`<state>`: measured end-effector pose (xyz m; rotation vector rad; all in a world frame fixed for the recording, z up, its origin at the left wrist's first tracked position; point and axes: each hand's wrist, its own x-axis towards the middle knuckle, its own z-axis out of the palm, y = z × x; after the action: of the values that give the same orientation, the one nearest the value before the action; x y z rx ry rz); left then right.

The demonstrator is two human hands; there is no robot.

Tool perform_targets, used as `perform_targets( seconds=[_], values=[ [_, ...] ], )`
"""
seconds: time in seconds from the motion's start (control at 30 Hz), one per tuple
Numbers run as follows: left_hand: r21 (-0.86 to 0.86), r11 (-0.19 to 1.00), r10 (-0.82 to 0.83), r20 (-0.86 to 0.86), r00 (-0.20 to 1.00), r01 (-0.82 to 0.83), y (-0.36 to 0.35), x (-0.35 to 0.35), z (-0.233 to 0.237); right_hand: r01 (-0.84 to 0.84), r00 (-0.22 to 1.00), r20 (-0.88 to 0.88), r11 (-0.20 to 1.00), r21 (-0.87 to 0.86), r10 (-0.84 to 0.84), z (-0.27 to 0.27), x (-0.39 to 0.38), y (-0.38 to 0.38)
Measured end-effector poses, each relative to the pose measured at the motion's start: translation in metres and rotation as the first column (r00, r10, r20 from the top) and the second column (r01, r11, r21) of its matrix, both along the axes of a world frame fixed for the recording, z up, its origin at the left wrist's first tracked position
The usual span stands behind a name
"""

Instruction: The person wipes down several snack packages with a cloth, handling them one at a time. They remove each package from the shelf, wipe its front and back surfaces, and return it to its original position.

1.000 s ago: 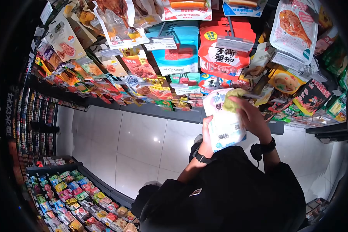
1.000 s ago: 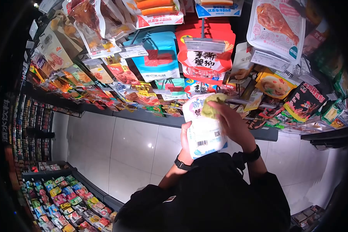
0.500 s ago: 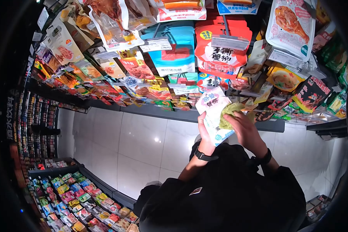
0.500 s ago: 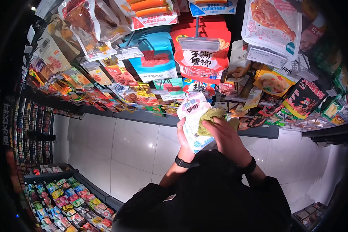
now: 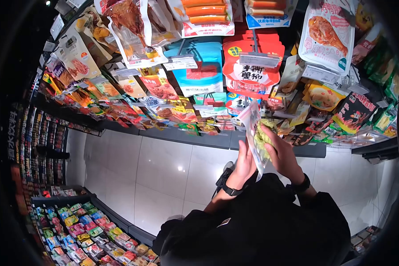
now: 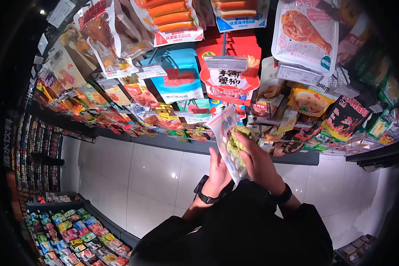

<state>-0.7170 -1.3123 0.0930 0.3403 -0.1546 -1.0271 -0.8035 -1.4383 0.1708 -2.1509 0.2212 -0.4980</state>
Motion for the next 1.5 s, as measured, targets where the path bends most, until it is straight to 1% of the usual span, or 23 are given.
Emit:
perform_targets(
  seconds=[0.03,0.1,0.13,0.2,0.27,0.33,0.4,0.47,0.5,0.53,0.6,0.67,0.73,0.77,0.8,0.83,0.87,0.97,1.07,1.17,1.27,1.3,1.5],
  values=[
    [-0.007,1.000,-0.001,0.010,1.000,0.001,-0.001,0.005,0.009,0.018,1.000,-0.010,0.998,0.054,-0.017,0.007,-0.002,0.004],
    [0.162,0.984,-0.127,0.330,0.935,0.077,0.001,0.016,0.022,0.023,0.999,-0.026,0.989,0.147,-0.020,0.016,-0.008,0.005],
    [0.158,0.985,-0.126,0.338,0.933,0.076,0.000,0.019,0.024,0.023,1.000,-0.018,0.989,0.143,-0.021,0.018,-0.011,0.002],
    [0.170,0.978,-0.020,0.653,0.757,-0.120,-0.003,0.024,0.035,-0.028,1.000,0.019,0.941,0.338,0.023,0.022,-0.018,-0.004],
    [0.081,0.948,0.135,0.775,0.617,-0.309,-0.016,0.032,0.044,-0.042,0.999,0.007,0.928,0.370,0.042,0.029,-0.022,-0.009],
    [0.125,0.963,0.093,0.683,0.725,-0.241,-0.020,0.030,0.052,-0.121,0.991,0.103,0.924,0.363,0.090,0.032,-0.023,-0.009],
    [0.129,0.958,0.099,0.689,0.718,-0.256,-0.024,0.032,0.062,-0.070,0.994,0.106,0.904,0.422,0.027,0.025,-0.025,-0.014],
    [0.305,0.903,-0.016,0.728,0.686,-0.303,-0.026,0.032,0.075,-0.106,0.992,0.100,0.931,0.350,0.075,0.025,-0.027,-0.018],
    [0.280,0.889,0.002,0.788,0.615,-0.361,-0.027,0.033,0.073,0.039,0.998,0.027,0.960,0.276,-0.049,0.022,-0.027,-0.019],
    [0.279,0.891,-0.001,0.791,0.612,-0.359,-0.026,0.035,0.076,0.042,0.998,0.031,0.960,0.277,-0.052,0.019,-0.029,-0.021],
    [0.312,0.829,-0.102,0.900,0.424,-0.464,-0.024,0.037,0.085,0.128,0.990,0.005,0.926,0.355,-0.139,0.016,-0.033,-0.026],
    [0.289,0.819,-0.086,0.916,0.392,-0.496,-0.024,0.041,0.083,0.115,0.984,0.085,0.919,0.377,-0.158,0.005,-0.033,-0.026],
    [0.227,0.894,-0.030,0.891,0.453,-0.386,-0.026,0.048,0.064,0.155,0.965,0.163,0.951,0.267,-0.203,0.001,-0.037,-0.029],
    [0.201,0.929,0.036,0.786,0.617,-0.310,-0.025,0.051,0.068,0.159,0.965,0.163,0.951,0.266,-0.207,0.001,-0.038,-0.033],
    [0.279,0.927,-0.087,0.811,0.578,-0.253,-0.020,0.056,0.060,0.224,0.932,0.164,0.870,0.440,-0.323,0.002,-0.038,-0.038],
    [0.243,0.957,-0.088,0.764,0.639,-0.159,-0.021,0.054,0.059,0.273,0.890,0.140,0.752,0.600,-0.435,0.003,-0.038,-0.040],
    [0.197,0.978,-0.094,0.713,0.695,-0.069,-0.023,0.053,0.067,0.278,0.888,0.137,0.749,0.602,-0.439,0.003,-0.038,-0.041],
    [0.187,0.982,-0.126,0.732,0.670,-0.019,-0.026,0.060,0.075,0.372,0.810,0.226,0.771,0.516,-0.542,0.007,-0.034,-0.046],
    [0.155,0.958,-0.009,0.855,0.518,-0.239,-0.036,0.072,0.114,0.302,0.620,0.378,0.653,0.694,-0.688,0.010,-0.031,-0.052],
    [-0.017,0.925,0.236,0.808,0.539,-0.378,-0.061,0.090,0.168,0.309,0.595,0.333,0.591,0.745,-0.732,0.025,-0.037,-0.057],
    [-0.084,0.911,0.293,0.819,0.493,-0.403,-0.086,0.110,0.210,0.350,0.687,0.324,0.687,0.636,-0.650,-0.001,-0.051,-0.061],
    [-0.172,0.904,0.361,0.797,0.485,-0.391,-0.098,0.116,0.219,0.354,0.684,0.325,0.687,0.635,-0.653,-0.004,-0.053,-0.060],
    [-0.306,0.860,0.463,0.804,0.373,-0.409,-0.137,0.140,0.265,0.475,0.706,0.257,0.710,0.519,-0.660,-0.004,-0.053,-0.051]
  ],
)
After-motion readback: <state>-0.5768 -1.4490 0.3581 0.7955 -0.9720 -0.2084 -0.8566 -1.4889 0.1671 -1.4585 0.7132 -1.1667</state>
